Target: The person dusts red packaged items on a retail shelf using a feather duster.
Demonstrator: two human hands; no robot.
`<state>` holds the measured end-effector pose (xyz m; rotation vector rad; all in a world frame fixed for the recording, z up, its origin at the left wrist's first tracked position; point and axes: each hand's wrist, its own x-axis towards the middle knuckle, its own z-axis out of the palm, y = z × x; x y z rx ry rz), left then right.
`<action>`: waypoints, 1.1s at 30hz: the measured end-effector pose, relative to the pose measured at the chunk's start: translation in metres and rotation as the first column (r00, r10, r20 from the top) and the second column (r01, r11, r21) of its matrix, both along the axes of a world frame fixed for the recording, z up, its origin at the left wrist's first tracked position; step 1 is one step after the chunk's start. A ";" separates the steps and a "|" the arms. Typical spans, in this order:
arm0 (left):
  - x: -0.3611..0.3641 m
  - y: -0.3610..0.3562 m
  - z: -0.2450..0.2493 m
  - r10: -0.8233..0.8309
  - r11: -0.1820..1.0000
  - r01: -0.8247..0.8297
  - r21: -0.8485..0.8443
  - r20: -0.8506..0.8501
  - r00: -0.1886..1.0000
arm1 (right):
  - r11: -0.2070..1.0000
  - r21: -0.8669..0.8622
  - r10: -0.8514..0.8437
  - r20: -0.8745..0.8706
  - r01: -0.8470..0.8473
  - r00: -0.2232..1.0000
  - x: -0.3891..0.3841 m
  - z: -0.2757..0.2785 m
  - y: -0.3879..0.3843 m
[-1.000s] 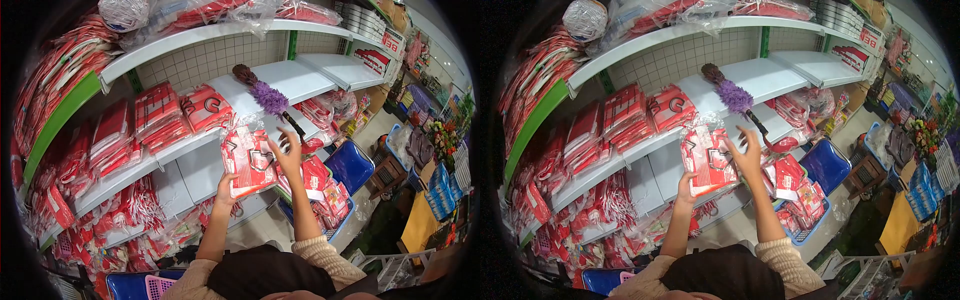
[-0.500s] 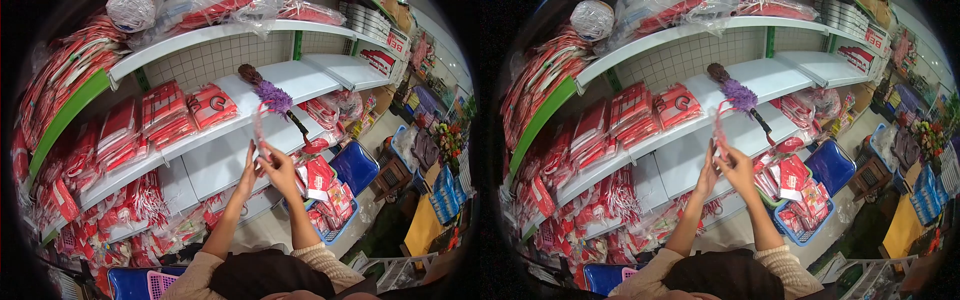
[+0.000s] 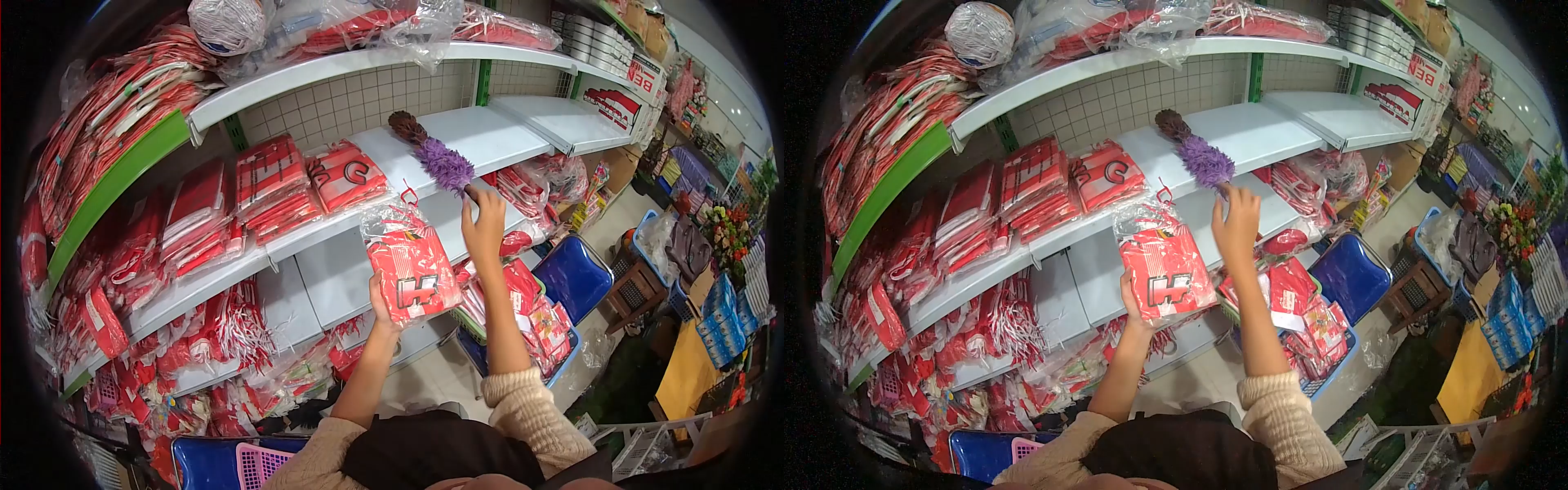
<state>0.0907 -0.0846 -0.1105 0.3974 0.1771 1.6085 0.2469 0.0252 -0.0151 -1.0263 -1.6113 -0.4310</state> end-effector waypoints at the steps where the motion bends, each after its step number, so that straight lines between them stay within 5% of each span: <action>1: -0.001 -0.002 0.002 -0.003 1.000 0.003 -0.006 0.023 1.000 | 0.998 -0.025 -0.057 0.016 0.057 0.998 0.003 0.003 0.017; 3: -0.002 -0.005 0.006 -0.021 0.999 0.020 0.039 0.037 0.999 | 0.982 -0.070 -0.170 0.053 0.174 0.984 0.008 -0.007 0.048; 6: -0.006 -0.006 0.003 -0.060 0.995 0.055 0.088 0.062 0.996 | 0.828 -0.559 0.049 0.004 -0.038 0.999 0.021 -0.030 0.069; 9: -0.008 -0.010 0.007 -0.054 0.996 0.049 0.072 0.074 0.996 | 0.886 -0.459 0.032 -0.078 -0.065 0.996 0.022 -0.059 0.040; 13: -0.017 -0.008 0.006 -0.061 0.991 0.049 0.123 0.091 0.994 | 0.806 -0.577 0.055 -0.147 -0.131 0.988 0.032 -0.132 -0.001; 15: -0.020 -0.007 0.008 -0.051 0.989 0.035 0.144 0.111 0.992 | 0.669 -0.685 0.053 -0.343 -0.289 0.938 0.034 -0.164 -0.029; 16: -0.021 -0.007 0.009 -0.047 0.988 0.028 0.153 0.122 0.991 | 0.754 -0.570 0.107 -0.382 -0.325 0.918 0.041 -0.212 -0.026; 17: -0.019 -0.011 0.018 -0.029 0.991 0.015 0.131 0.106 0.994 | 0.729 -0.435 0.148 -0.652 -0.528 0.743 0.035 -0.211 -0.044; 23: -0.013 -0.008 0.030 -0.033 0.998 0.025 0.064 0.128 0.991 | 0.642 -0.661 -0.157 -0.609 -0.388 0.778 0.100 -0.291 -0.079; 26: -0.010 -0.005 0.028 -0.051 0.997 0.047 0.057 0.079 0.996 | 0.749 -0.543 -0.164 -0.707 -0.381 0.687 0.093 -0.241 -0.108; 28: -0.011 0.005 0.017 -0.054 0.997 0.051 0.054 0.062 0.997 | 0.835 -0.496 -0.088 -0.550 -0.239 0.831 0.100 -0.239 -0.110; 31: -0.015 0.017 -0.003 -0.056 0.998 0.055 0.006 0.045 0.997 | 0.876 -0.480 -0.001 -0.088 -0.042 0.996 0.112 -0.199 -0.127; 33: -0.011 0.023 -0.011 -0.208 0.951 0.152 0.268 0.194 0.959 | 0.860 -0.510 -0.023 0.029 0.035 0.999 0.111 -0.179 -0.135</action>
